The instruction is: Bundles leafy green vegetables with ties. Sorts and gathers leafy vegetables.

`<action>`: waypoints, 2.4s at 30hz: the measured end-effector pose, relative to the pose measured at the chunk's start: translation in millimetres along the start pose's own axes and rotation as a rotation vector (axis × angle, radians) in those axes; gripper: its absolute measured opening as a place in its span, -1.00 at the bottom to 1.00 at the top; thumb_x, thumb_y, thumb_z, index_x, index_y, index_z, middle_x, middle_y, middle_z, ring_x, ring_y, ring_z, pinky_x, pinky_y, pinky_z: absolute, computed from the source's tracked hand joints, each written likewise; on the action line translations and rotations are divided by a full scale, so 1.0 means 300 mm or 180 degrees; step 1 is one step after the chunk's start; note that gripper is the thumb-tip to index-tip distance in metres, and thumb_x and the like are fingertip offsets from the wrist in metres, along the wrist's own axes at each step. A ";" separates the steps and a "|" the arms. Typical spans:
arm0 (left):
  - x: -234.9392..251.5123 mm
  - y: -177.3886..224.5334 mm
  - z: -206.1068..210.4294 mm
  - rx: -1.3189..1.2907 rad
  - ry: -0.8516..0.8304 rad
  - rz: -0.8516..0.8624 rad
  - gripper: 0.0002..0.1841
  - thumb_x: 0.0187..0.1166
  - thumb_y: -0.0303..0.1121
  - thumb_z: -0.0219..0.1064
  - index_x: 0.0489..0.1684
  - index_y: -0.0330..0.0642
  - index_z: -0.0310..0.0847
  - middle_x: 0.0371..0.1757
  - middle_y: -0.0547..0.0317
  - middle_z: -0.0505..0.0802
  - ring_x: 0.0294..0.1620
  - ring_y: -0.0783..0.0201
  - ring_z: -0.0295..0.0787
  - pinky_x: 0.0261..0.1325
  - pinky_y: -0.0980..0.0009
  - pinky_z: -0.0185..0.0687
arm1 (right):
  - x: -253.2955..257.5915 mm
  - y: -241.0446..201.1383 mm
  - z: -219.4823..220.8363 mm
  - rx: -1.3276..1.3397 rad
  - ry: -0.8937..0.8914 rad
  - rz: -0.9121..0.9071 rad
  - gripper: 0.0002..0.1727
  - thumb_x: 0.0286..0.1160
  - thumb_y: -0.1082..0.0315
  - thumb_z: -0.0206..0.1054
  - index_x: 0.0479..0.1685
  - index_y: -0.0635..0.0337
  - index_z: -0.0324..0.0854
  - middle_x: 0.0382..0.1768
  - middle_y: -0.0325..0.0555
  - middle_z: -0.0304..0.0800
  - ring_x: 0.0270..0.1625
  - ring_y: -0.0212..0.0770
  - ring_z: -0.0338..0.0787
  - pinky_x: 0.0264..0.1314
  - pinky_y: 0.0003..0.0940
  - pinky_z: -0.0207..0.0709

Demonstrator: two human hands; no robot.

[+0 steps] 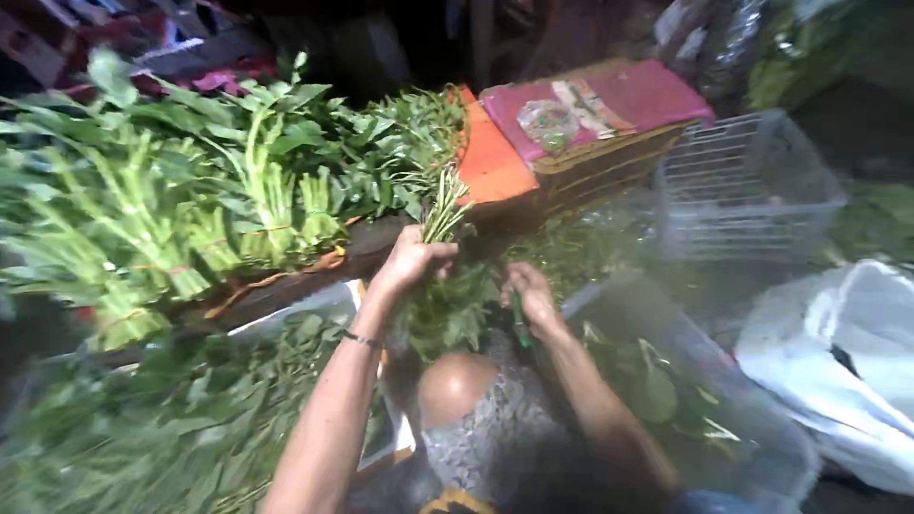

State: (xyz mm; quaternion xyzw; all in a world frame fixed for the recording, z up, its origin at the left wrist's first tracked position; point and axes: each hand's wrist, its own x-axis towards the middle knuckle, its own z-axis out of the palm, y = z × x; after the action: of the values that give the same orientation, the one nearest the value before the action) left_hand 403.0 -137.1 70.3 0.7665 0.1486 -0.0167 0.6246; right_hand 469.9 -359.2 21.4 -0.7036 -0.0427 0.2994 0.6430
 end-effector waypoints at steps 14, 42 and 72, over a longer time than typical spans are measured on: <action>0.078 0.159 0.209 0.1157 -0.0087 0.0272 -0.89 0.55 -0.42 0.35 -0.16 -0.28 0.72 -0.45 0.00 0.78 -0.48 0.11 0.71 -0.30 0.07 0.62 | -0.023 -0.046 -0.102 0.0846 0.0319 -0.0374 -0.70 0.70 0.63 0.04 0.33 0.45 0.40 -0.28 0.00 0.78 -0.49 -0.26 0.81 -0.39 -0.40 0.78; 0.141 0.153 0.286 0.2400 -0.0186 0.0501 -0.78 0.58 -0.35 0.34 -0.01 -0.35 0.67 -0.21 -0.24 0.81 -0.07 -0.23 0.80 0.02 -0.23 0.63 | -0.017 0.026 -0.189 0.1619 -0.0473 -0.0216 -0.61 0.58 0.70 -0.01 0.34 0.44 0.48 0.02 0.00 0.83 -0.06 -0.28 0.86 0.09 -0.43 0.76; 0.050 0.102 0.451 0.2735 -0.0330 0.0812 -0.70 0.63 -0.40 0.26 0.15 -0.46 0.63 -0.04 -0.35 0.83 0.03 -0.31 0.83 0.06 -0.21 0.66 | -0.026 0.055 -0.172 0.1215 -0.0163 -0.0947 -0.78 0.47 0.46 -0.02 -0.16 0.14 0.56 -0.41 -0.40 0.79 -0.37 -0.55 0.75 -0.22 -0.58 0.68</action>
State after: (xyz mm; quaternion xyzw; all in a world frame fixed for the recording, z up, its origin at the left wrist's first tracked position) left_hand 446.7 -269.7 66.6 0.9666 0.0010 -0.0381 0.2534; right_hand 482.7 -410.8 8.7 -0.5475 -0.1049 0.2218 0.8000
